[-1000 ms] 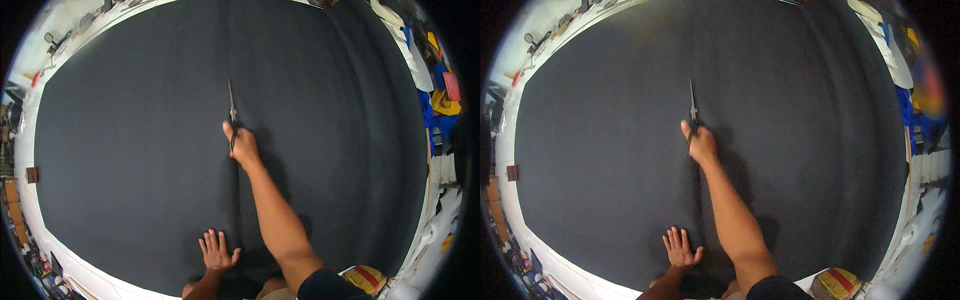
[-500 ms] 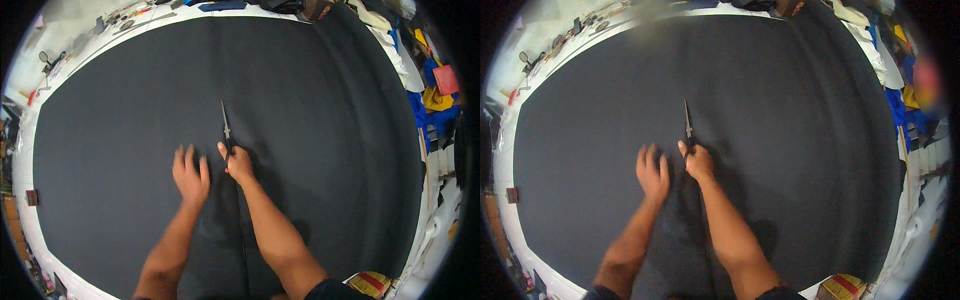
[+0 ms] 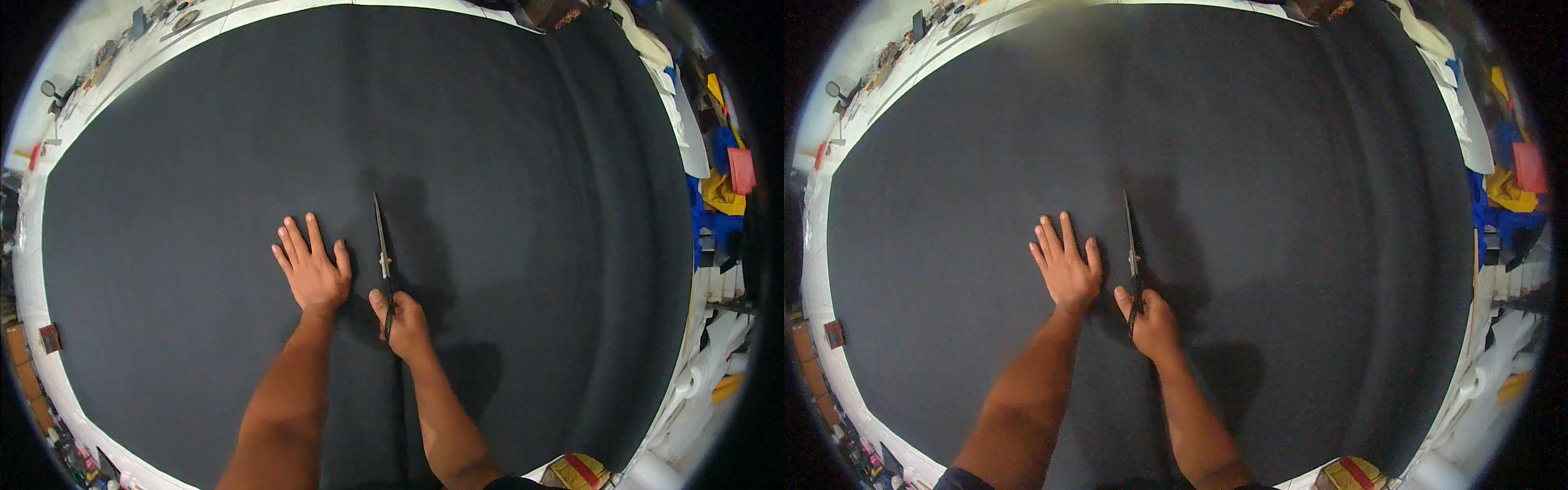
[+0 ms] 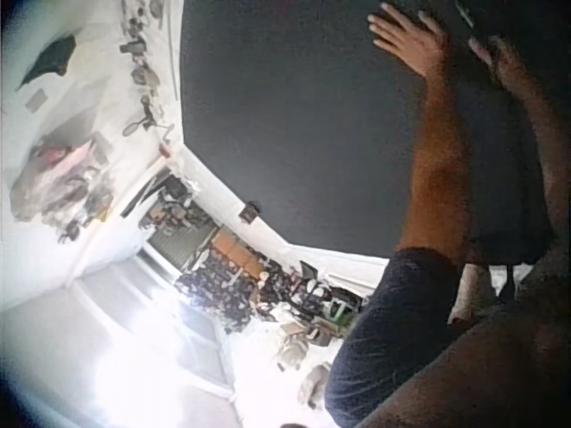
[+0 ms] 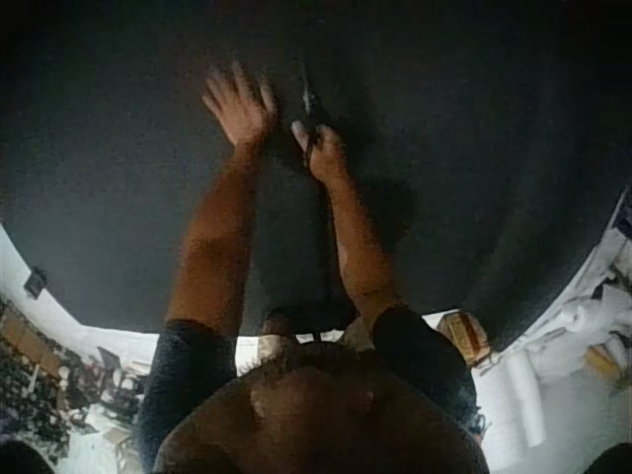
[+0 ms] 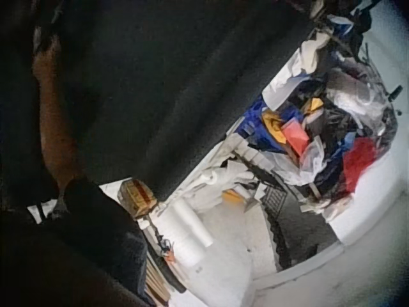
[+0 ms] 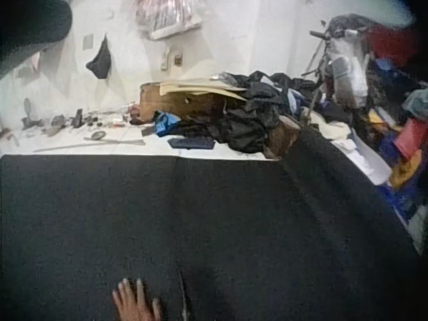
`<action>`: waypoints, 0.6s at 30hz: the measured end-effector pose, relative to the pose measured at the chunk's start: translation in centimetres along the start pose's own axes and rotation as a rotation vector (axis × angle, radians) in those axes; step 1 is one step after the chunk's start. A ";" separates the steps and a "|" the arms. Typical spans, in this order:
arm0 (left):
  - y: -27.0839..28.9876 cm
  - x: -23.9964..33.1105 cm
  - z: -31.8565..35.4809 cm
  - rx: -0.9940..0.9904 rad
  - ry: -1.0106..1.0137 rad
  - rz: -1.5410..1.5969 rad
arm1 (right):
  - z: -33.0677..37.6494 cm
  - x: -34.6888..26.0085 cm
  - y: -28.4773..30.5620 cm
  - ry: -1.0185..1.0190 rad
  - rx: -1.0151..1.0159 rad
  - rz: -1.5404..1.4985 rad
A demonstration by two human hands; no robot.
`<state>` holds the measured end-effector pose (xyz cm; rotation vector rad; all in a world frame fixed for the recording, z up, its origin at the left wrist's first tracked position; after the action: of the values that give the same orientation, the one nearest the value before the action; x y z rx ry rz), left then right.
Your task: The person sits on the floor and uses shears to cut a large black fabric sheet into smaller rectangular pieces. The person repeatedly folds, aligns, and cuts the fabric, then moves the cut pieces aside.
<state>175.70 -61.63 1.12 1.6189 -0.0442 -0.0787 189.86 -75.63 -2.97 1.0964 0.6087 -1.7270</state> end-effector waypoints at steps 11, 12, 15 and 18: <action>0.3 0.0 -0.2 -0.045 0.007 0.005 | -7.5 -5.1 -2.0 0.022 0.018 0.024; 0.2 -0.1 0.1 -0.054 0.004 0.014 | -8.2 -5.8 -1.7 0.033 0.019 0.049; 0.3 -0.5 0.6 -0.064 -0.001 0.020 | -7.9 -4.5 -1.8 0.009 0.034 0.096; 0.6 -1.1 0.6 -0.071 0.003 0.027 | -7.5 -4.9 -2.4 -0.081 -0.009 0.041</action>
<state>174.58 -62.15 1.68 1.5475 -0.0603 -0.0564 191.31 -66.47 -2.34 1.0213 0.5392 -1.7226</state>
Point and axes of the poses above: each hand's wrist, its own z-axis away from the middle knuckle, its own y-axis out of the back of the hand, x = y × z, the point moved 10 cm from there along -z, towards the middle knuckle, and after that the axes turned 11 degrees about -z, right-handed, at the moved point
